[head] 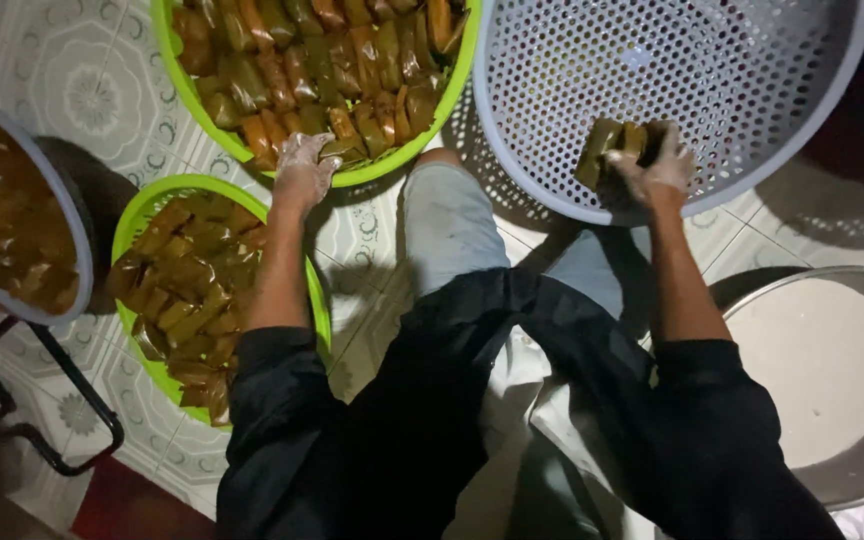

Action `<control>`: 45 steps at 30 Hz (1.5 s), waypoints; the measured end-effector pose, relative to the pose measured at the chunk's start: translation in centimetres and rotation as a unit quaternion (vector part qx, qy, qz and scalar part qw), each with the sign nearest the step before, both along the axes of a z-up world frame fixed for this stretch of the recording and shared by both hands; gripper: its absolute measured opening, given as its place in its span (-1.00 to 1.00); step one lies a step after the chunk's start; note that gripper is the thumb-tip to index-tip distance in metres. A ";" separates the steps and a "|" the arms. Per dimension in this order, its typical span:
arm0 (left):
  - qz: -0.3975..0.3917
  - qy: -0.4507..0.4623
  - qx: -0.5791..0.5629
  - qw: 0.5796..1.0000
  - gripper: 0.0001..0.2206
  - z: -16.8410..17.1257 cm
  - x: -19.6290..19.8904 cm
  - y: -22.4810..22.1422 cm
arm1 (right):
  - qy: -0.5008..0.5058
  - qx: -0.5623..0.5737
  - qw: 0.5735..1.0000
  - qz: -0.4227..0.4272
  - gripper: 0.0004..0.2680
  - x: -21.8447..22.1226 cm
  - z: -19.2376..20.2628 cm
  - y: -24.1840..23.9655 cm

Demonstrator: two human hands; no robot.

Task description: The person sits on a tiled floor and transfers leaf-wrapped food items from one basket to another. They handle the items one by one, moving them between a white basket and a green basket, then later between two green baskets.

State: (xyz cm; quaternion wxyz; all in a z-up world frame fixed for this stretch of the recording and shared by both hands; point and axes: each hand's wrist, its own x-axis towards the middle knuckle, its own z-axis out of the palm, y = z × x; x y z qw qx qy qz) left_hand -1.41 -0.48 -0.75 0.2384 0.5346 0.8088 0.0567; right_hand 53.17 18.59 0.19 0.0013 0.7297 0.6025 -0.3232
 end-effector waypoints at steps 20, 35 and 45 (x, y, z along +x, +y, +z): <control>-0.080 -0.031 0.313 0.946 -0.63 -1.5 2.2 0.6 | -0.122 0.013 0.986 0.116 -0.12 -4.5 -0.3 2.1; -0.039 0.006 0.126 0.991 -0.49 3.9 3.0 -1.5 | -0.211 -0.059 0.958 0.185 -0.58 -0.6 -8.9 7.8; 0.253 -0.727 0.296 0.566 -0.84 4.5 18.8 2.2 | -0.202 0.035 0.960 0.193 -0.75 -5.8 5.1 1.1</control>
